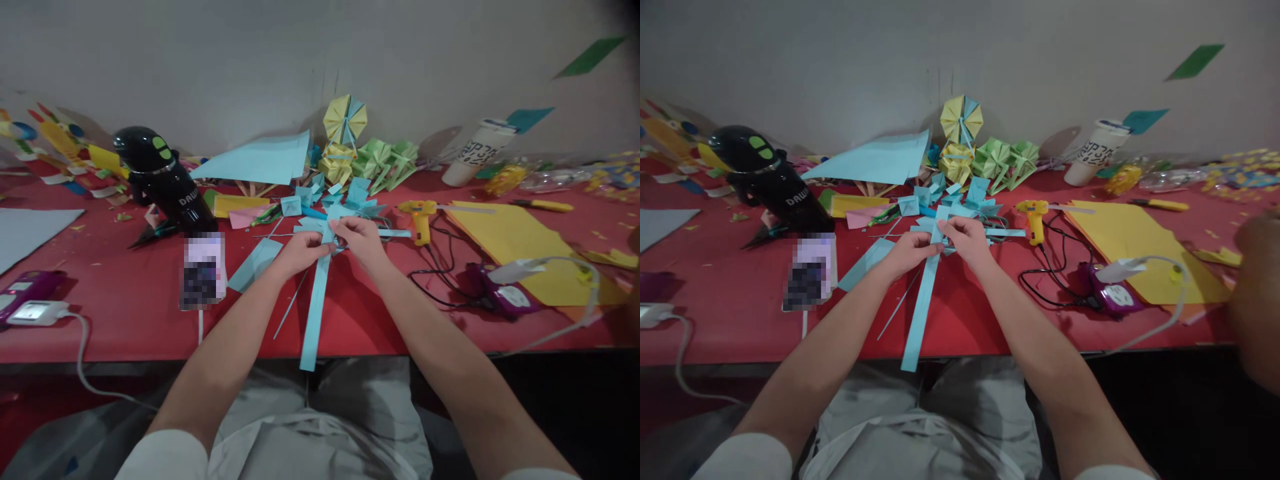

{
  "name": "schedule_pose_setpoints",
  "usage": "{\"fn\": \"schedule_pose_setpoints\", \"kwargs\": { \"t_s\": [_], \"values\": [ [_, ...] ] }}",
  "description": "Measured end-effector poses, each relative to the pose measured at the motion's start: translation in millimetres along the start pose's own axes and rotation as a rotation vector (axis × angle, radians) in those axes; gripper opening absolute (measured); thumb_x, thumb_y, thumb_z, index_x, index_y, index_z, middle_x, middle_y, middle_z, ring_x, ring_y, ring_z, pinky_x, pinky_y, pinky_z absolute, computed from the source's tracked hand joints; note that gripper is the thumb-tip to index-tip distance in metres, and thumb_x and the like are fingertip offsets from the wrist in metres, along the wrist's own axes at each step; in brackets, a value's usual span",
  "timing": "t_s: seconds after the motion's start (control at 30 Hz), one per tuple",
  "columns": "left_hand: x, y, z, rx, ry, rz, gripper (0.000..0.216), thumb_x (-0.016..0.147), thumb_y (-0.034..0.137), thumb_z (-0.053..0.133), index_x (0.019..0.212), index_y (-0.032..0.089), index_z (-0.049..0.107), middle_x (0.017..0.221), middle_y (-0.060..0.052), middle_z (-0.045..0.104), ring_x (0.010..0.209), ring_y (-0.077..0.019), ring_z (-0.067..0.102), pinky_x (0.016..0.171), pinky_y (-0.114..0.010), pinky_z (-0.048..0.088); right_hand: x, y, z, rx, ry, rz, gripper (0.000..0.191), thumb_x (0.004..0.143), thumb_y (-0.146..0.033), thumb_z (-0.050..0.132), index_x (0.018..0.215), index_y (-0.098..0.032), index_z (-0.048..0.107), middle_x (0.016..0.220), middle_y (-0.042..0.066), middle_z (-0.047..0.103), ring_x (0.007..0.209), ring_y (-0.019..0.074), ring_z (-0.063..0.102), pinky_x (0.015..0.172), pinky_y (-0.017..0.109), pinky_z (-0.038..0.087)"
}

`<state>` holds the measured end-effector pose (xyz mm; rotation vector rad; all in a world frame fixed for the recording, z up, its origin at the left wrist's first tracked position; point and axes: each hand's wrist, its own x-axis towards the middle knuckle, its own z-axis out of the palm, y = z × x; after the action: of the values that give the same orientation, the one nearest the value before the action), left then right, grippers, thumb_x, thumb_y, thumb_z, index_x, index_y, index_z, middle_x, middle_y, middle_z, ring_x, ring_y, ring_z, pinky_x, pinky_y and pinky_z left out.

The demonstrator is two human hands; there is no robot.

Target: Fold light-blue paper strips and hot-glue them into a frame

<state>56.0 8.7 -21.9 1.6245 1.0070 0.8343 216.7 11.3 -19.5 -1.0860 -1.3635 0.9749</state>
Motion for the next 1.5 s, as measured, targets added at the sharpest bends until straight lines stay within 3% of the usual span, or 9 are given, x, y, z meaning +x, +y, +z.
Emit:
{"fn": "schedule_pose_setpoints", "kwargs": {
  "t_s": [0.23, 0.4, 0.7, 0.93, 1.13, 1.37, 1.5],
  "values": [
    [-1.8, 0.9, -0.3, -0.016, -0.050, -0.029, 0.043, 0.072, 0.048, 0.071, 0.058, 0.019, 0.042, 0.058, 0.006, 0.031, 0.055, -0.0089, 0.028, 0.055, -0.027, 0.020, 0.3, 0.3, 0.5, 0.026, 0.039, 0.038, 0.050, 0.071, -0.061, 0.073, 0.053, -0.020, 0.051, 0.048, -0.004, 0.045, 0.049, 0.0095, 0.040, 0.049, 0.026, 0.031],
    [-3.0, 2.4, 0.2, 0.004, -0.006, -0.009, 0.050, 0.073, 0.053, 0.070, 0.057, 0.020, 0.037, 0.058, 0.006, 0.028, 0.056, -0.0088, 0.025, 0.055, -0.027, 0.019, 0.0, 0.2, -0.1, 0.005, 0.018, 0.031, 0.049, 0.072, -0.060, 0.073, 0.052, -0.019, 0.054, 0.048, -0.004, 0.045, 0.049, 0.0094, 0.040, 0.050, 0.026, 0.031],
    [-1.8, -0.3, 1.5, -0.036, -0.075, -0.032, 0.043, 0.074, 0.048, 0.070, 0.059, 0.019, 0.042, 0.059, 0.006, 0.033, 0.056, -0.0091, 0.029, 0.056, -0.027, 0.023, -0.1, -3.2, -0.1, 0.030, 0.069, 0.029, 0.049, 0.071, -0.063, 0.072, 0.055, -0.020, 0.054, 0.050, -0.003, 0.045, 0.050, 0.0100, 0.041, 0.050, 0.026, 0.032],
    [-1.6, 1.2, 0.1, 0.017, -0.024, 0.042, 0.046, 0.078, 0.051, 0.067, 0.059, 0.019, 0.039, 0.058, 0.006, 0.032, 0.056, -0.0087, 0.029, 0.055, -0.026, 0.022, 0.0, -2.3, 1.3, 0.080, 0.070, 0.053, 0.051, 0.072, -0.061, 0.074, 0.051, -0.020, 0.051, 0.047, -0.004, 0.040, 0.048, 0.0091, 0.037, 0.048, 0.026, 0.029],
    [-0.9, 0.2, -0.1, 0.026, -0.020, 0.034, 0.046, 0.076, 0.048, 0.068, 0.058, 0.019, 0.037, 0.056, 0.006, 0.029, 0.054, -0.0086, 0.026, 0.054, -0.027, 0.020, 0.5, -1.9, 0.2, 0.081, 0.056, 0.051, 0.042, 0.069, -0.059, 0.076, 0.063, -0.020, 0.062, 0.051, -0.004, 0.047, 0.050, 0.0099, 0.041, 0.049, 0.026, 0.033],
    [-1.5, 1.0, 2.3, 0.011, -0.022, 0.037, 0.048, 0.078, 0.053, 0.065, 0.058, 0.019, 0.038, 0.057, 0.005, 0.028, 0.056, -0.0092, 0.027, 0.055, -0.027, 0.022, 1.7, -1.6, -2.9, 0.028, 0.083, -0.007, 0.047, 0.069, -0.061, 0.075, 0.055, -0.020, 0.058, 0.049, -0.003, 0.047, 0.049, 0.0099, 0.040, 0.049, 0.027, 0.032],
    [0.7, -0.9, -1.0, 0.039, 0.001, 0.081, 0.044, 0.079, 0.052, 0.065, 0.059, 0.018, 0.045, 0.058, 0.005, 0.033, 0.057, -0.0095, 0.031, 0.056, -0.027, 0.024, 2.3, -0.6, -1.9, 0.036, 0.090, 0.057, 0.045, 0.067, -0.062, 0.076, 0.060, -0.020, 0.062, 0.049, -0.004, 0.046, 0.048, 0.0100, 0.040, 0.048, 0.027, 0.032]
  ]
}}
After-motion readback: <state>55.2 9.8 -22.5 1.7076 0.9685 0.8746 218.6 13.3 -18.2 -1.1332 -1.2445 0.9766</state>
